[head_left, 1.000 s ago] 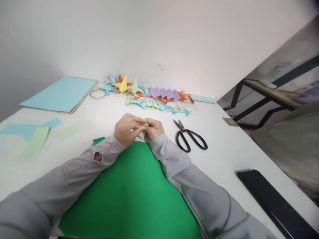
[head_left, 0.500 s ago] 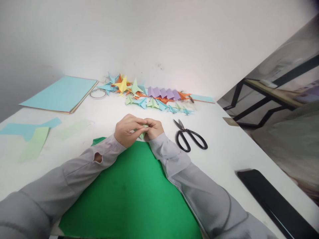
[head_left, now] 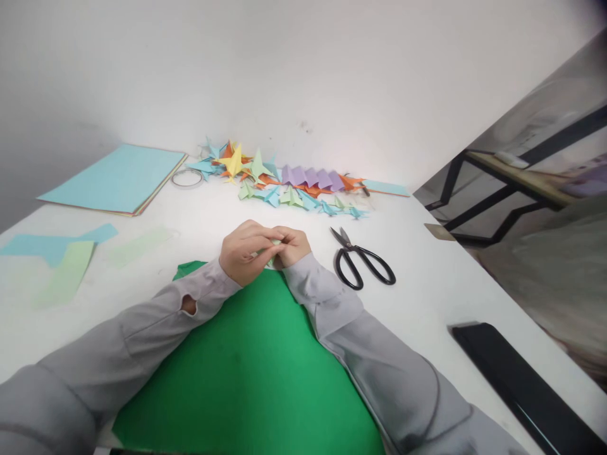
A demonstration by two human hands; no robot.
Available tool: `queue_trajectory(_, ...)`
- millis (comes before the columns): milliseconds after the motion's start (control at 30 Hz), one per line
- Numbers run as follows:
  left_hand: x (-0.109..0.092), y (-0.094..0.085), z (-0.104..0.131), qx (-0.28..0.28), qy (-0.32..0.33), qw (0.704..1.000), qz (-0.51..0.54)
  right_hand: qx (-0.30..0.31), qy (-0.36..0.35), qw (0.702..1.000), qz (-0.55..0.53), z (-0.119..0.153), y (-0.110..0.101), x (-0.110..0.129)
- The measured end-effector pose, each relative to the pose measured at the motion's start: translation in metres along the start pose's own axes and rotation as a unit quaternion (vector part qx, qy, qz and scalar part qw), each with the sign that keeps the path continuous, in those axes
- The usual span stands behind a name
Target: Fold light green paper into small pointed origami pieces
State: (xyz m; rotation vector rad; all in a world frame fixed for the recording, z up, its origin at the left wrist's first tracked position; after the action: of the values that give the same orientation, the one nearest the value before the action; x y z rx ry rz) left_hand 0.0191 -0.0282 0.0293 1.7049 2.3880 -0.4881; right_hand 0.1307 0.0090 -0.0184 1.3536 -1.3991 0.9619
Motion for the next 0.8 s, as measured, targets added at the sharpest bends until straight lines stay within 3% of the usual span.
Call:
queue_trajectory(333, 0.015, -0.005, 0.005, -0.018, -0.129, 0.991, -0.027, -0.088, 0.127, 0.978, -0.138, -0.007, -0.007, -0.009)
queue_trajectory(667, 0.027, 0.001, 0.011, -0.037, -0.242, 0.970, 0.010, -0.096, 0.136, 0.970, -0.177, -0.006, -0.007, -0.006)
queue_trajectory(800, 0.031, 0.003, 0.013, -0.036, -0.312, 0.947, 0.073, -0.105, 0.110, 0.974, -0.170, -0.007, -0.007, -0.004)
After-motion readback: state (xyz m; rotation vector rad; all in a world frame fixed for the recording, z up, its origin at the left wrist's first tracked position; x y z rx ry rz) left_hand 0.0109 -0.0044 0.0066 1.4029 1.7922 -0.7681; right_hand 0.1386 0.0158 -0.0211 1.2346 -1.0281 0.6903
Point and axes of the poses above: each hand's wrist, its own z-axis away from the middle knuckle, its own y-axis out of the palm, x = y × z, the point moved 3 cm from there along -z, towards the middle knuckle, and after that the axes turned 12 degrees about -x, right-handed, at the moved point
